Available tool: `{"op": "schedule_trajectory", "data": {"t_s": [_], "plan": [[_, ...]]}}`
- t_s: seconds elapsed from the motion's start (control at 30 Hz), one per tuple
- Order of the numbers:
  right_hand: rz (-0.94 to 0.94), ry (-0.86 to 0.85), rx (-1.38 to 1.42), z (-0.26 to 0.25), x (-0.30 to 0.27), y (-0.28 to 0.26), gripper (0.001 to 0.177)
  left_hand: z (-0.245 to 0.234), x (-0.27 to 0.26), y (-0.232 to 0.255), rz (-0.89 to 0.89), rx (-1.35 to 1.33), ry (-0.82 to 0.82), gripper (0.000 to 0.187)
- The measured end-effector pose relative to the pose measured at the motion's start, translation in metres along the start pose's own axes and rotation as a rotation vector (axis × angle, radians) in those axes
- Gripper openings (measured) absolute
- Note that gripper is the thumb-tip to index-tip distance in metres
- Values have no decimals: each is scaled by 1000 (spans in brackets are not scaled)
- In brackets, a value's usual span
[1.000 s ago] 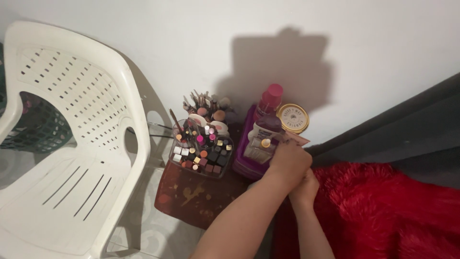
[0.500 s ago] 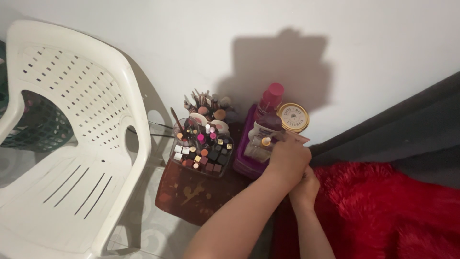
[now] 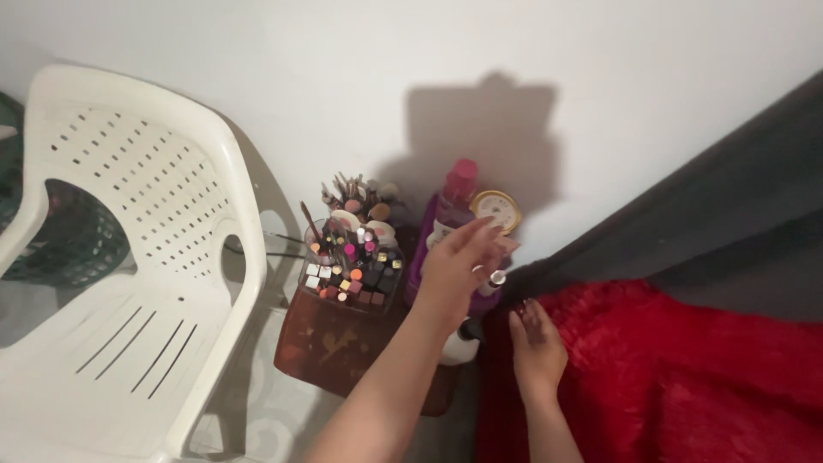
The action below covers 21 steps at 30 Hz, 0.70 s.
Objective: Organizing various personal care items, makeup, and a smartwatch on a nightstand and a bed.
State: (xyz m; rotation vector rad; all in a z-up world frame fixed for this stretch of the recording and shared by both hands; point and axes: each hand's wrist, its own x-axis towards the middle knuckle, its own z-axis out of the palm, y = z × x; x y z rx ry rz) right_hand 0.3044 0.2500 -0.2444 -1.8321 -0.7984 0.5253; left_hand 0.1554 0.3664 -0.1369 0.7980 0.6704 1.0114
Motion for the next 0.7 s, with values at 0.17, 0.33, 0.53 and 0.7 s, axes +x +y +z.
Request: {"op": "schedule_trajectory", "data": {"t_s": [0.17, 0.33, 0.53, 0.7], "plan": [[151, -24, 366, -37, -24, -2, 51, 18, -39, -20, -209, -918, 34, 57], [283, -33, 742, -87, -66, -62, 64, 59, -103, -36, -317, -1163, 166, 78], [293, 21, 933, -156, -108, -105, 81, 89, -150, -66, -368, -1202, 280, 87], [289, 133, 1033, -217, -143, -138, 83, 126, -186, -58, -370, -1105, 267, 90]]}}
